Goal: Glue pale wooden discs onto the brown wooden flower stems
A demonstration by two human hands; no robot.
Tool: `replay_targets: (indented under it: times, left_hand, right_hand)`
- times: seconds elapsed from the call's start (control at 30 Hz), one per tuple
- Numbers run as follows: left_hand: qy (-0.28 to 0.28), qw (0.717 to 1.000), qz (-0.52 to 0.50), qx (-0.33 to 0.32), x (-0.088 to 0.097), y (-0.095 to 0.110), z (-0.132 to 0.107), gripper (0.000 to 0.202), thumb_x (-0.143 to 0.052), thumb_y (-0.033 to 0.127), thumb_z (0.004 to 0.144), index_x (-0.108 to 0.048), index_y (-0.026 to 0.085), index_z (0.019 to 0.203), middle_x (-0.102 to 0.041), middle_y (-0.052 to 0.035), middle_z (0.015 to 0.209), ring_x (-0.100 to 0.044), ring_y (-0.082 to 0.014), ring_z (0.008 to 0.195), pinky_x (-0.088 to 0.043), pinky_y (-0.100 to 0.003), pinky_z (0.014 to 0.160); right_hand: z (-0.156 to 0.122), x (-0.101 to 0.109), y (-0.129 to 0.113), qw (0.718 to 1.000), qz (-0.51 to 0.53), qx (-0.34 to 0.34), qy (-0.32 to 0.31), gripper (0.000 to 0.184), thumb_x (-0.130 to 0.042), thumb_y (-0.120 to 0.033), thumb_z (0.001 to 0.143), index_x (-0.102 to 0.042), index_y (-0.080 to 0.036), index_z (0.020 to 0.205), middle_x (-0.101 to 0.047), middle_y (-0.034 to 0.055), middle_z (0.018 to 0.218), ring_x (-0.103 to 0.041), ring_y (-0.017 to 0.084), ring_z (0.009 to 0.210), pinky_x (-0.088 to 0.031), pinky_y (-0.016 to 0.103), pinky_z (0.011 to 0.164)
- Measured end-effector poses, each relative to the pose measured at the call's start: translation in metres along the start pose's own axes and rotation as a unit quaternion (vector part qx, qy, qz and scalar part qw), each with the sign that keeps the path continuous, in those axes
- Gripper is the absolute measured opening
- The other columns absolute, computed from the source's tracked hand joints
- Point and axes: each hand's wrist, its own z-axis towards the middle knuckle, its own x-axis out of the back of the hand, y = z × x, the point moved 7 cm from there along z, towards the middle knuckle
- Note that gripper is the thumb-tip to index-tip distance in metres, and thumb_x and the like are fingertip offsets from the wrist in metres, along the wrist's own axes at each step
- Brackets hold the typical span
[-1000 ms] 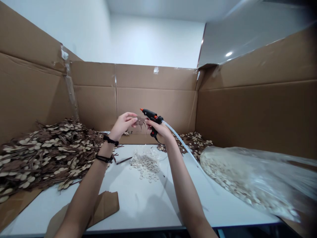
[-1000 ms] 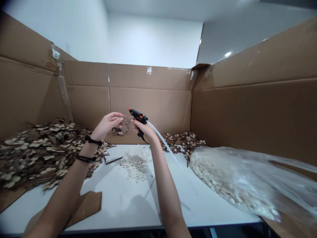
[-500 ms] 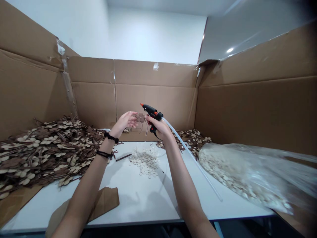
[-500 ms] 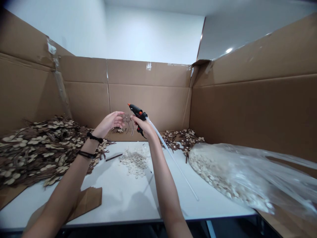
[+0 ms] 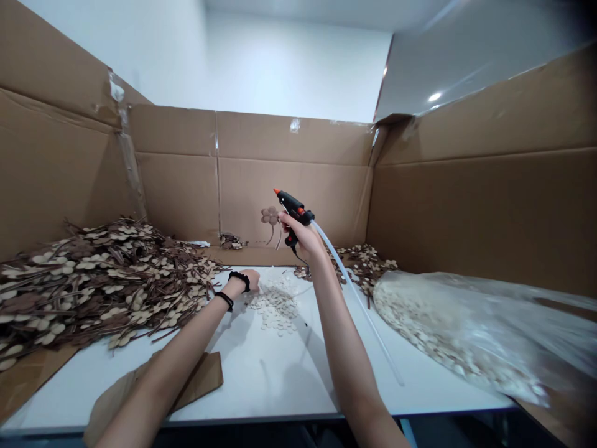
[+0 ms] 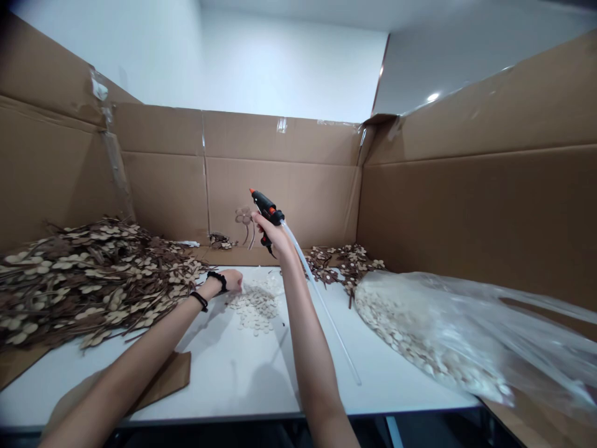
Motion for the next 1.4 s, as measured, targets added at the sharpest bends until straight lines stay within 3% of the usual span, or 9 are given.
replay_targets:
  times: [0.2,0.33,0.43,0.57,0.67,0.8,0.93,1.2,1.4]
  left_hand:
    - [0.007,0.999,-0.038,-0.004,-0.005,-0.004,0.005,0.023,-0.059,0.032,0.088,-0.062,0.011,0.096,-0.064,-0.0051,0.095,-0.062,-0.017,0.085,-0.052,-0.035,0.077]
    - [0.062,0.991,-0.105,-0.053,0.02,-0.007,0.001,0.009,-0.07,0.021,0.069,-0.066,0.014,0.071,-0.067,-0.0038,0.076,-0.062,-0.0187,0.075,-0.047,-0.027,0.069]
    - [0.102,0.979,-0.154,-0.085,0.042,-0.009,-0.003,0.015,-0.068,0.018,0.062,-0.068,0.015,0.076,-0.07,-0.0062,0.077,-0.061,-0.019,0.073,-0.045,-0.025,0.065]
    - [0.144,0.962,-0.209,-0.099,0.071,-0.014,-0.011,0.028,-0.066,0.032,0.065,-0.068,0.014,0.085,-0.07,-0.008,0.077,-0.061,-0.0192,0.07,-0.044,-0.025,0.061]
    - [0.175,0.938,-0.271,-0.124,0.101,-0.012,-0.032,0.034,-0.066,0.045,0.067,-0.067,0.014,0.078,-0.07,-0.0075,0.076,-0.061,-0.0185,0.071,-0.045,-0.026,0.064]
    - [0.237,0.875,-0.4,-0.135,0.149,-0.004,-0.085,0.041,-0.069,0.052,0.067,-0.066,0.014,0.082,-0.069,-0.006,0.079,-0.057,-0.0144,0.067,-0.042,-0.024,0.061]
    - [0.28,0.842,-0.444,-0.126,0.177,0.011,-0.131,0.039,-0.069,0.053,0.07,-0.066,0.016,0.083,-0.068,-0.0048,0.082,-0.052,-0.0117,0.066,-0.037,-0.022,0.059]
    - [0.334,0.826,-0.431,-0.14,0.186,0.027,-0.148,0.034,-0.069,0.05,0.07,-0.065,0.017,0.077,-0.062,-0.0017,0.08,-0.052,-0.0147,0.075,-0.038,-0.026,0.068]
    - [0.357,0.818,-0.425,-0.147,0.188,0.031,-0.15,0.031,-0.068,0.048,0.071,-0.064,0.017,0.076,-0.061,-0.002,0.082,-0.052,-0.0156,0.079,-0.038,-0.026,0.073]
  right_hand:
    - [0.0,0.0,-0.002,1.0,0.001,0.001,-0.003,0.034,-0.07,-0.048,0.064,-0.058,-0.017,0.075,-0.048,-0.0026,0.062,-0.041,0.009,0.057,-0.027,0.025,0.054]
    - [0.0,0.0,-0.002,1.0,-0.003,0.005,-0.013,0.034,-0.069,-0.047,0.065,-0.058,-0.018,0.077,-0.048,-0.0025,0.064,-0.041,0.009,0.058,-0.029,0.025,0.054]
    - [0.0,0.0,-0.001,0.999,-0.026,-0.002,-0.023,0.033,-0.065,-0.05,0.067,-0.056,-0.019,0.074,-0.045,-0.003,0.062,-0.04,0.01,0.056,-0.028,0.025,0.053]
    - [-0.001,0.001,-0.002,0.999,-0.042,0.008,-0.016,0.035,-0.063,-0.052,0.069,-0.052,-0.019,0.069,-0.045,-0.0025,0.062,-0.04,0.01,0.057,-0.028,0.025,0.053]
    - [0.0,0.002,-0.002,0.999,-0.036,0.008,-0.01,0.036,-0.064,-0.053,0.068,-0.053,-0.019,0.071,-0.046,-0.0023,0.063,-0.041,0.01,0.057,-0.028,0.024,0.052]
    - [-0.001,0.005,-0.008,0.998,-0.041,0.033,0.019,0.036,-0.063,-0.053,0.069,-0.056,-0.018,0.073,-0.046,-0.0025,0.062,-0.04,0.009,0.055,-0.028,0.024,0.051]
    - [-0.007,0.008,-0.02,0.99,-0.099,0.058,0.08,0.037,-0.064,-0.052,0.069,-0.061,-0.017,0.081,-0.047,-0.0016,0.063,-0.039,0.01,0.054,-0.031,0.025,0.051]
    - [-0.02,-0.012,-0.035,0.99,-0.127,0.064,-0.016,0.035,-0.061,-0.052,0.073,-0.063,-0.02,0.085,-0.049,-0.0005,0.068,-0.042,0.012,0.058,-0.034,0.025,0.053]
    - [-0.021,-0.014,-0.038,0.988,-0.132,0.074,-0.031,0.033,-0.061,-0.052,0.073,-0.062,-0.02,0.083,-0.05,-0.0003,0.069,-0.043,0.012,0.061,-0.034,0.025,0.055]
